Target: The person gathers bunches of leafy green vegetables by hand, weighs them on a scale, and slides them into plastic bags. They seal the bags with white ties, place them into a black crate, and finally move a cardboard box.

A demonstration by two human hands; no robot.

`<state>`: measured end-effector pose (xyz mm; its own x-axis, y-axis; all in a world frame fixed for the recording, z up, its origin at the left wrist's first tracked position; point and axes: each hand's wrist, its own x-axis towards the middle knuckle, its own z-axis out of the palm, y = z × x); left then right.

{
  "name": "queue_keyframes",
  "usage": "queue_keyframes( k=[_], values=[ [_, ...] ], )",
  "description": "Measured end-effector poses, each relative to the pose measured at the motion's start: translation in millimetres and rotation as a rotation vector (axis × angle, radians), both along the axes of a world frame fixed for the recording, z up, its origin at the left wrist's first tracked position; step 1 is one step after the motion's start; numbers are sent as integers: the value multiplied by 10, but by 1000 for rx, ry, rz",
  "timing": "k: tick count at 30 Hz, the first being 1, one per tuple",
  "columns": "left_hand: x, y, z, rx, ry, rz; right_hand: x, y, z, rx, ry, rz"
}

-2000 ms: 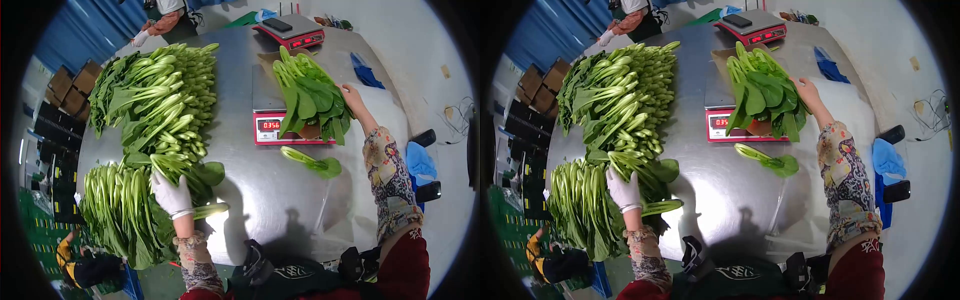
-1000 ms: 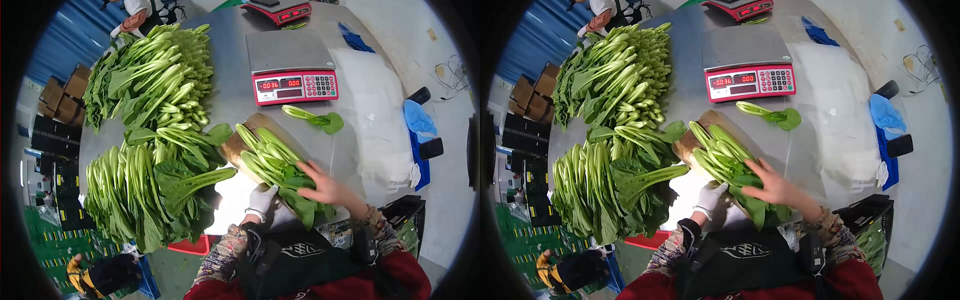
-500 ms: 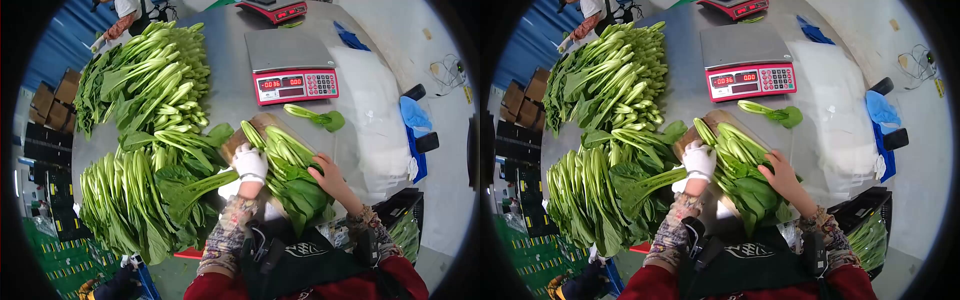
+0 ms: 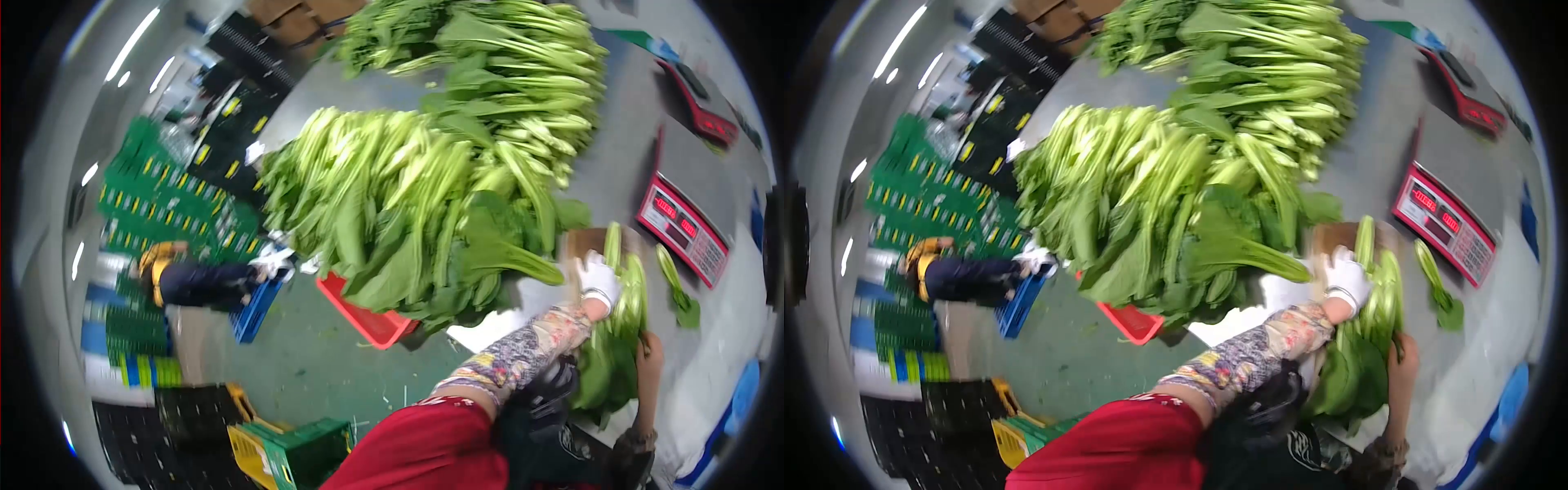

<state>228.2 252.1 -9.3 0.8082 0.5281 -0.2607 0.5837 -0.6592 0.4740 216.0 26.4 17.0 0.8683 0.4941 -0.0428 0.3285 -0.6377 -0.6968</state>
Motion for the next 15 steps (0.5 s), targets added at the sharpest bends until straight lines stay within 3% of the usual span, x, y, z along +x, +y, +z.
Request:
queue_keyframes(
  k=[2,5,6,8,10,12,14,15],
  values=[
    [-150,25,389,72,-184,31,91,-64,-89,-37,-49,87],
    [-158,100,426,-579,-773,239,140,-132,-110,-65,-24,80],
    [-171,143,632,-658,-945,332,133,-144,-107,-66,6,67],
    [-233,454,974,-934,-949,330,124,-118,-36,-57,53,68],
    [-344,867,1392,-525,-722,287,114,-89,59,-48,116,29],
    [-381,1193,1214,252,-734,156,111,-61,134,-35,192,-39],
    [-475,1397,1231,921,-710,188,234,-157,18,-26,35,-28],
    [-566,1347,1229,735,-851,126,292,-202,-54,-21,-42,-31]
  ],
)
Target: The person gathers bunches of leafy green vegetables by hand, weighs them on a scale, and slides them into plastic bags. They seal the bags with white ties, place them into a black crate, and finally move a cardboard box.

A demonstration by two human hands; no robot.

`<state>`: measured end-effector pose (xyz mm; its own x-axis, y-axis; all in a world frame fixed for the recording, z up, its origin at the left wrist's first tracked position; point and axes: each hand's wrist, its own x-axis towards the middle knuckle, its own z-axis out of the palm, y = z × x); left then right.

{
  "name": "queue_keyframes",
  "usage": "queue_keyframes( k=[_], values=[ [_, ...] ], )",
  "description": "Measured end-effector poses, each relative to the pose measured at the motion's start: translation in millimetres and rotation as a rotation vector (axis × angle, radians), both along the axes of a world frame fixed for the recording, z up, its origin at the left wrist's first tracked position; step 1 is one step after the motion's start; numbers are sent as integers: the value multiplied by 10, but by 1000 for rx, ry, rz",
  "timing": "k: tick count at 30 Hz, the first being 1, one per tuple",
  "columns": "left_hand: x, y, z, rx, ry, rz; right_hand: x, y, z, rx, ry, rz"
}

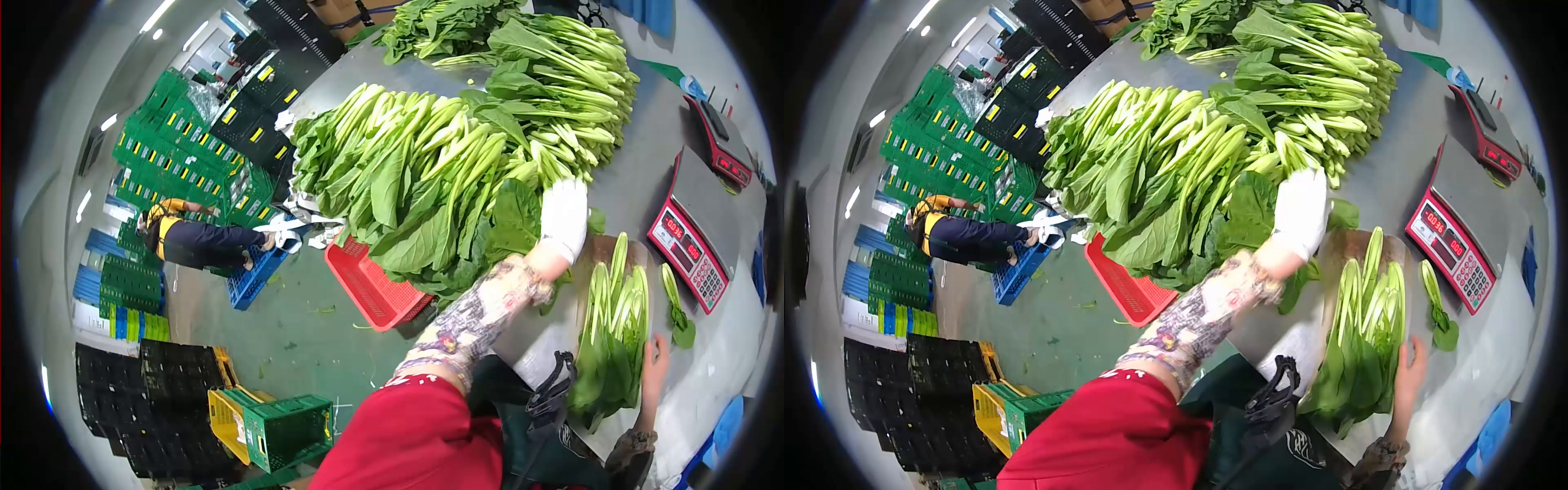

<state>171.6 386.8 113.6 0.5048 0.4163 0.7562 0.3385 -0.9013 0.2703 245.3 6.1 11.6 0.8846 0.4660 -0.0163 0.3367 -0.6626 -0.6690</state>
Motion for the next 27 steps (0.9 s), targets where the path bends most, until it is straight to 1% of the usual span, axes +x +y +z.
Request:
queue_keyframes(
  k=[2,3,4,5,6,7,8,9,11,13,14,15,17,18,19,21,23,24,25,27],
  values=[
    [-325,-408,70,-412,404,-168,91,-13,-17,-2,-2,-89],
    [-528,-572,100,-613,607,-267,152,-3,-189,83,135,-83],
    [-629,-713,72,-626,1004,-305,171,97,-21,169,259,-106],
    [-732,-789,-54,-777,1113,-383,104,113,178,240,542,-203],
    [-832,-871,-183,-931,1225,-445,64,179,253,179,488,-119],
    [-926,-916,-504,-916,1158,-533,25,240,327,122,428,-38],
    [-906,-963,-662,-1176,1177,-532,-13,294,407,69,363,39],
    [-997,-1035,-682,-1121,1003,-549,-86,375,431,79,387,62],
    [-881,-1164,-413,-2010,832,-380,-399,655,935,116,418,117],
    [-812,-1227,-377,-2183,734,-430,-782,777,822,-123,-9,264],
    [-766,-1240,-323,-2114,732,-477,-982,937,835,-253,-13,238],
    [-681,-1285,20,-2070,741,-417,-1140,1069,871,-387,-9,206],
    [-609,-1263,-256,-2149,875,-423,-1222,1061,648,-517,-120,95],
    [-630,-1245,-398,-2119,832,-489,-1142,945,654,-436,-25,62],
    [-628,-1225,-492,-2097,776,-547,-1047,781,600,-240,26,13],
    [-533,-1102,-507,-1806,620,-721,-725,497,666,21,379,72],
    [-336,-1033,-496,-1761,338,-569,-712,255,672,190,522,38],
    [-262,-868,-678,-1744,284,-485,-725,119,685,270,585,32],
    [-211,-663,-915,-1728,228,-395,-793,-26,759,278,564,-3],
    [-74,-351,-1102,-1888,92,-100,-1022,-345,930,299,523,-75]
  ],
)
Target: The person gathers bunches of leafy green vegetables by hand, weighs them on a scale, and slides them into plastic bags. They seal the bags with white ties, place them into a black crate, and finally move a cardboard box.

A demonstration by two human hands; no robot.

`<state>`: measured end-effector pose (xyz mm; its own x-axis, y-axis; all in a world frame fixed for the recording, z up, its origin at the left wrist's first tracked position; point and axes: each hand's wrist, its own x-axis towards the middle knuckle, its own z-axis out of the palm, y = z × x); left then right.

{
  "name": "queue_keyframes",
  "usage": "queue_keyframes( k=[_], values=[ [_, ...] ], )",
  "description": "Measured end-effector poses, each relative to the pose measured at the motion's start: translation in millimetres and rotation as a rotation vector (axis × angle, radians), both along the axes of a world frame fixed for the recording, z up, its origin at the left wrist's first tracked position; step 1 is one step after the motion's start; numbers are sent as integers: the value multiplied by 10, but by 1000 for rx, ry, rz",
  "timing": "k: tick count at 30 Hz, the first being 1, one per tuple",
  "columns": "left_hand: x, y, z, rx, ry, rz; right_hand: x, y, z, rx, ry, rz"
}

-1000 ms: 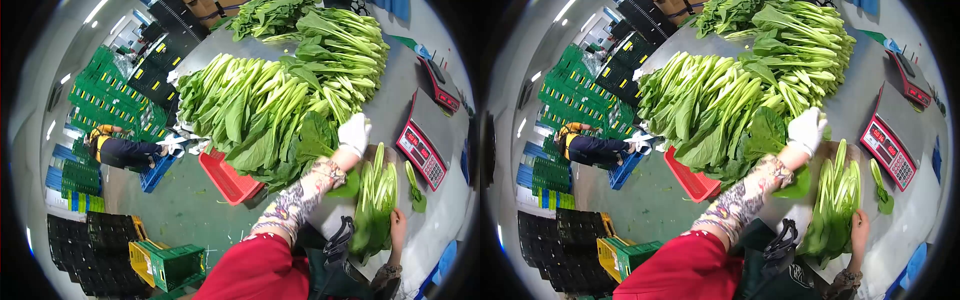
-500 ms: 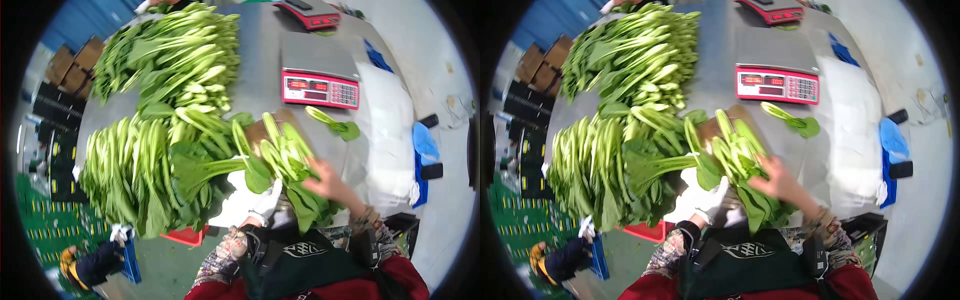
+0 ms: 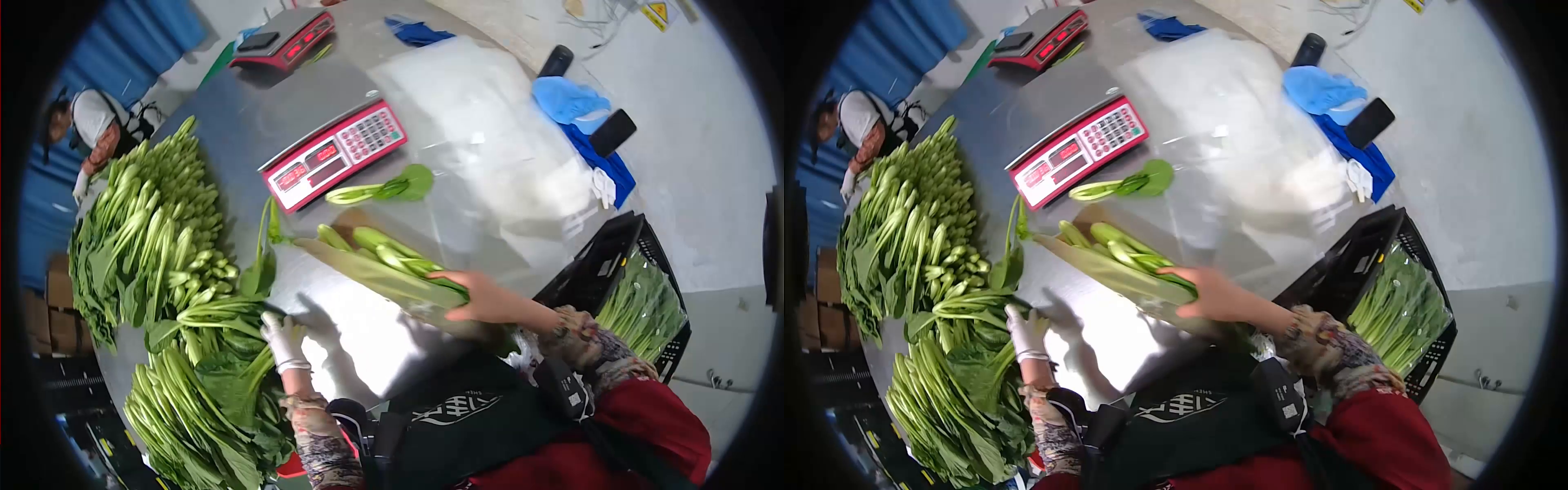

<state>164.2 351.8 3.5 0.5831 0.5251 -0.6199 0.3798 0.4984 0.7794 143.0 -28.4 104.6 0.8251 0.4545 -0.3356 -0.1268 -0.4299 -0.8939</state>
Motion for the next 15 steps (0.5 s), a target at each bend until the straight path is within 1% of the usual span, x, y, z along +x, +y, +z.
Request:
queue_keyframes(
  k=[1,2,3,4,5,6,7,8,9,10,12,14,15],
  values=[
    [-18,3,99,21,14,48,-148,-199,4,-24,-122,-53],
    [-42,-24,203,46,28,101,-315,-406,90,-115,-192,-90],
    [-72,-102,228,267,36,0,-472,-583,290,-201,-258,-125],
    [-102,-173,62,558,-36,-91,-600,-751,435,-331,-236,-167],
    [-150,-270,82,951,16,-307,-767,-955,473,-328,-310,-250],
    [-203,-427,92,1338,68,-529,-916,-1150,562,-296,-321,-307],
    [-213,-891,325,1110,-91,-573,-1062,-1316,659,-282,-302,-365],
    [-248,-1438,560,872,-237,-610,-1261,-1507,639,-327,-272,-424],
    [-317,-1846,677,834,-270,-864,-1429,-1644,682,-344,-221,-487],
    [-317,-2162,649,971,-665,-1048,-1576,-1759,741,-359,-172,-547],
    [-133,-2682,531,1133,-987,-1316,-1863,-1962,750,-415,-147,-613],
    [36,-3032,163,1144,-1024,-1359,-2101,-2079,795,-446,-127,-651],
    [142,-3063,-11,1009,-867,-1439,-2197,-2128,833,-448,-122,-656]
  ],
)
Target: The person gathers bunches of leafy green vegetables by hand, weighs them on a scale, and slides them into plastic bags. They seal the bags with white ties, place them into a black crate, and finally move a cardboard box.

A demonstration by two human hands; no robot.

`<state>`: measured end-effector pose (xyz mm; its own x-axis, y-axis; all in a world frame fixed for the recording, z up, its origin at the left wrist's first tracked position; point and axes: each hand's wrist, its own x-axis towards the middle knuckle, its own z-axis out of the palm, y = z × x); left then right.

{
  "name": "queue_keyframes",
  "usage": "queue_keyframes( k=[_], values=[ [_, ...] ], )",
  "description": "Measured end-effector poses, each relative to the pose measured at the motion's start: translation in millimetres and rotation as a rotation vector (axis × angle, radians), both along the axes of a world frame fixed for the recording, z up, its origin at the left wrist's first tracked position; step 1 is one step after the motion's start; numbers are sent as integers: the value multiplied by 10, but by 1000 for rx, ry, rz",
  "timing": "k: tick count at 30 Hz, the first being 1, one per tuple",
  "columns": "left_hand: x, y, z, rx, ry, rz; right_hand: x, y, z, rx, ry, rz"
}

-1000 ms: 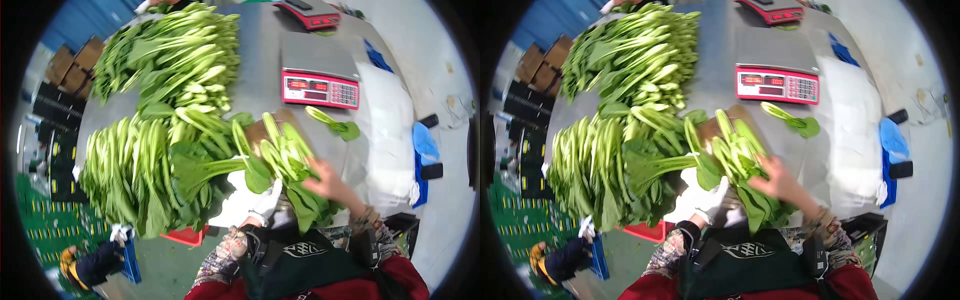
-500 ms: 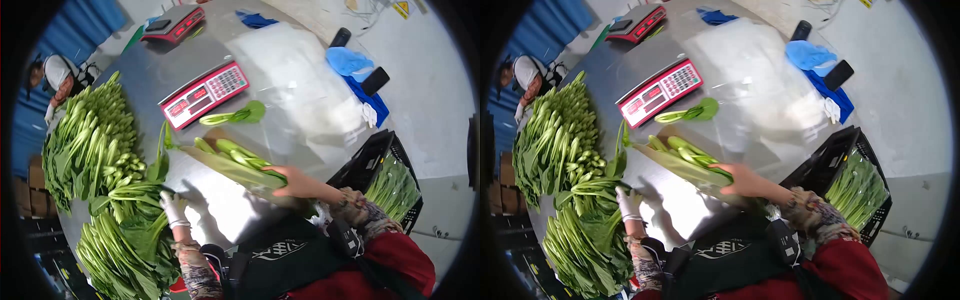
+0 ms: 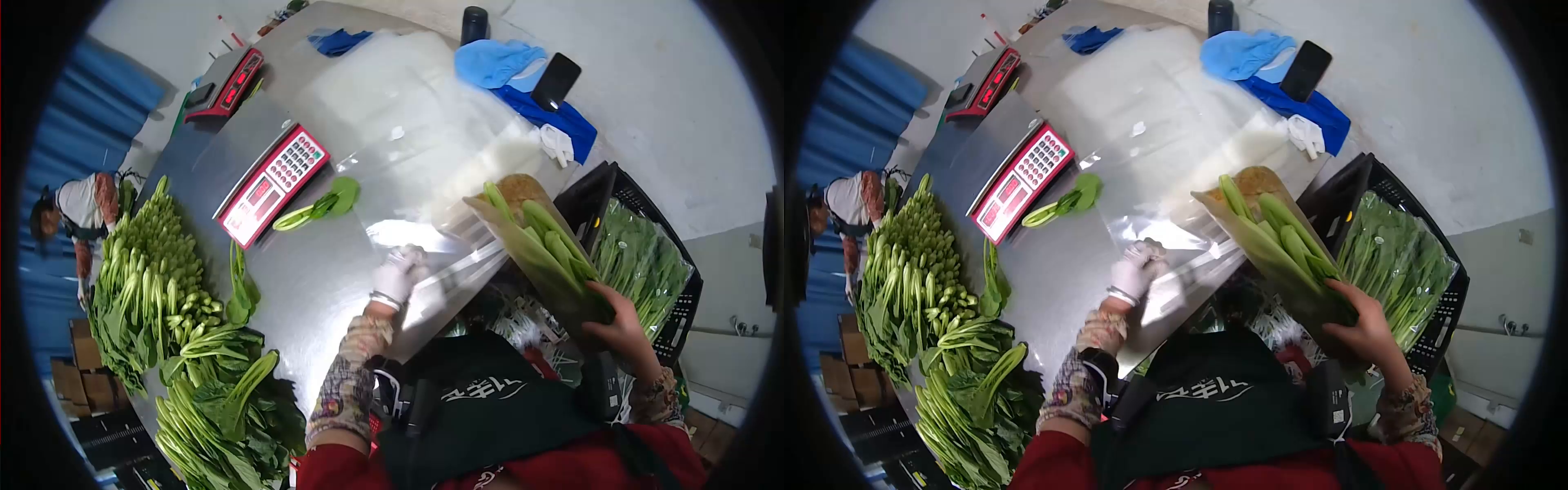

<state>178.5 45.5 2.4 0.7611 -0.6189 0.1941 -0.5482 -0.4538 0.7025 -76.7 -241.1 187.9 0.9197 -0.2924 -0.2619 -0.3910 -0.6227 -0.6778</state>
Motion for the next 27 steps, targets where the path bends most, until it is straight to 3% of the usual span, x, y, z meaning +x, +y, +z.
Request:
queue_keyframes(
  k=[1,3,6,9,10,11,12,13,15,17,19,20,23,27],
  values=[
    [122,-20,16,18,191,12,-85,-38,40,-1,3,-7],
    [323,-75,-77,-21,122,28,-233,-84,137,64,29,-13],
    [208,-245,754,-277,114,152,-355,-115,238,133,57,13],
    [120,-290,379,97,-159,36,-497,-109,147,128,1,45],
    [140,-249,182,271,36,-88,-519,-88,139,155,-2,60],
    [226,-164,-178,4,104,-8,-511,-64,127,179,-13,76],
    [344,-187,-232,73,-45,14,-488,-44,117,200,-25,87],
    [369,-283,-5,145,-181,33,-497,-15,116,223,-16,87],
    [335,-387,433,-151,-50,130,-484,15,129,267,16,101],
    [369,-447,472,-121,-26,48,-381,80,114,288,47,93],
    [400,-407,307,118,67,26,-323,145,28,263,36,126],
    [417,-445,326,64,88,128,-264,156,-67,218,-12,147],
    [314,-588,717,-53,-269,78,-139,324,-223,144,-82,83],
    [379,-728,851,-102,-348,103,308,567,-403,-49,-217,23]
  ],
)
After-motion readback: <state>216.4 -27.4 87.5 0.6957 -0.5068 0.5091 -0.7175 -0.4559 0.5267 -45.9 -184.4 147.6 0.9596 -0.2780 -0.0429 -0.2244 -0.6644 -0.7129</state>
